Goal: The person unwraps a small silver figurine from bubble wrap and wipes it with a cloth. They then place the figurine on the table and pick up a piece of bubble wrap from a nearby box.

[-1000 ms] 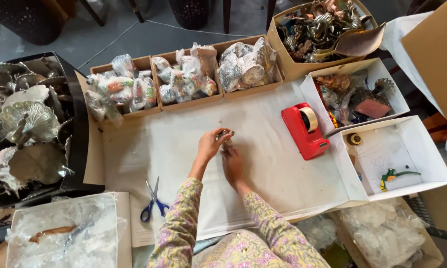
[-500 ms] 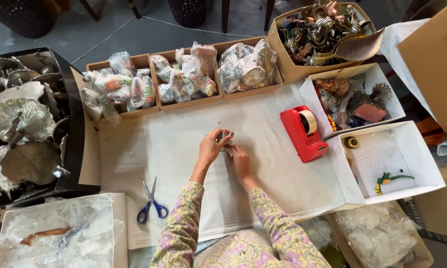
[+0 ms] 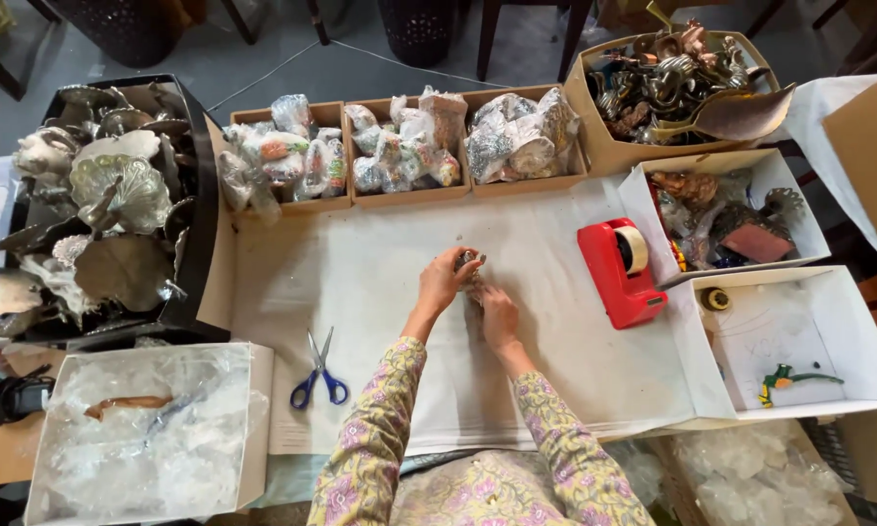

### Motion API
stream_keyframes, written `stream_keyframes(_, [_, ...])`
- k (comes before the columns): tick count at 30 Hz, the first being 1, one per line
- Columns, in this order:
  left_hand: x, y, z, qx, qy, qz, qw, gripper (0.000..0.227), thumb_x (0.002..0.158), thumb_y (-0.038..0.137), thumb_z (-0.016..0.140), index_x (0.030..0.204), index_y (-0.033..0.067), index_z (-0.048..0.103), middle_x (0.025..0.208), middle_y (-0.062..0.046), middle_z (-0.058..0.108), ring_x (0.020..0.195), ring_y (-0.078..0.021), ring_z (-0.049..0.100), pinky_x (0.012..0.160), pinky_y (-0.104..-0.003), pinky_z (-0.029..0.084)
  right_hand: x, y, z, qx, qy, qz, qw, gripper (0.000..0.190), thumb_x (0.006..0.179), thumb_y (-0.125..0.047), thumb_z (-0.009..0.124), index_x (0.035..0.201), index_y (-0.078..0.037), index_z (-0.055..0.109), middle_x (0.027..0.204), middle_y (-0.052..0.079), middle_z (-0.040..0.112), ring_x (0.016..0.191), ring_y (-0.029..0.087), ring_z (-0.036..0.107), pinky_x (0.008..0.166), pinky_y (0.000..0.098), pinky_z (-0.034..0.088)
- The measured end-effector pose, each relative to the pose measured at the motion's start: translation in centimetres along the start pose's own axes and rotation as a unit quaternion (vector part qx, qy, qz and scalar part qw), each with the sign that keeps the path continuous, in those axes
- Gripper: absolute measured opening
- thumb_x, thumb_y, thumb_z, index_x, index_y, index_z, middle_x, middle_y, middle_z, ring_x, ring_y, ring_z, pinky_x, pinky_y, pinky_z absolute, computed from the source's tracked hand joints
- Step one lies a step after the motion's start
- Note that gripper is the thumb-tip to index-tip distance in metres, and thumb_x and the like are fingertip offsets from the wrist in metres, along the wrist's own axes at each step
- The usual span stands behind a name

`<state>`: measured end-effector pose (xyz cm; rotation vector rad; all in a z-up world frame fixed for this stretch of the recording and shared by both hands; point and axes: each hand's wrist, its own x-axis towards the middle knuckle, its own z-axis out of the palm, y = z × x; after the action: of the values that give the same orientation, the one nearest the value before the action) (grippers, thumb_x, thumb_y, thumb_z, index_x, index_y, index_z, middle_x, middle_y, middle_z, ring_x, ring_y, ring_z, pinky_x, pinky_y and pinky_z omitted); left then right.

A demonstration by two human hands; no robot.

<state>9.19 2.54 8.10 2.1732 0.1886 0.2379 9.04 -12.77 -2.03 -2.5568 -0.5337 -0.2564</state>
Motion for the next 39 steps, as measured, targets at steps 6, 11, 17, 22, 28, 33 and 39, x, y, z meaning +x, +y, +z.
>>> stream_keyframes(6, [0.2, -1.5, 1.2, -0.003, 0.003, 0.029, 1.000, 0.031, 0.094, 0.038, 0.070, 0.117, 0.0180, 0.072, 0.114, -0.004, 0.074, 0.099, -0.0270, 0.072, 0.079, -0.040, 0.057, -1.2, -1.4, -3.8, 0.000, -0.064, -0.025, 0.998, 0.013, 0.087, -0.008, 0.065, 0.096, -0.011, 0.073, 0.101, 0.005, 0.070, 0.098, 0.030, 0.067, 0.079, 0.0444, 0.057])
stream_keyframes(11, [-0.2, -0.6, 0.1, 0.012, 0.015, 0.074, 0.997, 0.052, 0.090, 0.038, 0.074, 0.133, 0.0104, 0.063, 0.128, -0.013, 0.066, 0.113, -0.0345, 0.064, 0.091, -0.043, 0.053, -6.2, -0.9, -5.7, 0.045, -0.089, -0.007, 0.995, 0.028, 0.076, -0.003, 0.066, 0.099, -0.014, 0.076, 0.102, 0.004, 0.073, 0.097, 0.028, 0.068, 0.080, 0.0434, 0.057])
stream_keyframes(17, [-6.5, -1.4, -0.5, -0.057, 0.174, 0.079, 0.980, 0.045, 0.099, 0.027, 0.067, 0.136, 0.0035, 0.058, 0.135, -0.018, 0.061, 0.125, -0.0385, 0.059, 0.106, -0.043, 0.046, -7.9, 1.9, -5.3, 0.221, -0.217, 0.103, 0.945, 0.024, 0.074, -0.005, 0.072, 0.095, -0.010, 0.083, 0.106, 0.002, 0.078, 0.094, 0.022, 0.074, 0.080, 0.0351, 0.059])
stream_keyframes(22, [-14.2, -5.6, 0.6, -0.093, 0.012, 0.011, 0.996, 0.038, 0.099, 0.024, 0.068, 0.133, 0.0077, 0.062, 0.133, -0.019, 0.064, 0.123, -0.0391, 0.060, 0.099, -0.046, 0.049, -7.2, 2.9, 2.0, 0.453, -0.241, 0.216, 0.831, 0.027, 0.078, -0.006, 0.075, 0.103, -0.002, 0.082, 0.107, 0.003, 0.076, 0.092, 0.017, 0.074, 0.079, 0.0304, 0.061])
stream_keyframes(28, [-18.6, -6.7, -1.0, -0.242, 0.040, -0.181, 0.952, 0.051, 0.095, 0.020, 0.067, 0.144, 0.0158, 0.055, 0.117, -0.010, 0.074, 0.094, -0.0214, 0.075, 0.079, -0.034, 0.059, -7.1, -7.0, 1.3, 0.576, -0.224, 0.290, 0.730, 0.034, 0.090, -0.008, 0.072, 0.123, -0.001, 0.072, 0.104, 0.011, 0.077, 0.089, 0.016, 0.071, 0.076, 0.0300, 0.059])
stream_keyframes(33, [-18.6, -9.2, -2.9, -0.256, 0.123, -0.180, 0.942, 0.034, 0.090, 0.010, 0.071, 0.124, 0.0092, 0.071, 0.100, -0.010, 0.081, 0.089, -0.0182, 0.078, 0.077, -0.032, 0.060, -8.3, -9.3, 1.8, 0.593, -0.220, 0.266, 0.727, 0.042, 0.091, -0.011, 0.073, 0.131, 0.000, 0.067, 0.113, 0.007, 0.075, 0.101, 0.013, 0.071, 0.085, 0.0278, 0.058])
stream_keyframes(39, [-14.8, -9.9, -5.8, -0.213, 0.199, -0.184, 0.939, 0.029, 0.091, 0.012, 0.074, 0.119, 0.0073, 0.066, 0.101, -0.011, 0.076, 0.090, -0.0185, 0.073, 0.075, -0.031, 0.056, -10.4, -7.4, 1.3, 0.524, -0.205, 0.292, 0.773, 0.060, 0.087, -0.020, 0.077, 0.143, -0.013, 0.055, 0.131, 0.003, 0.065, 0.104, 0.014, 0.067, 0.086, 0.0310, 0.058])
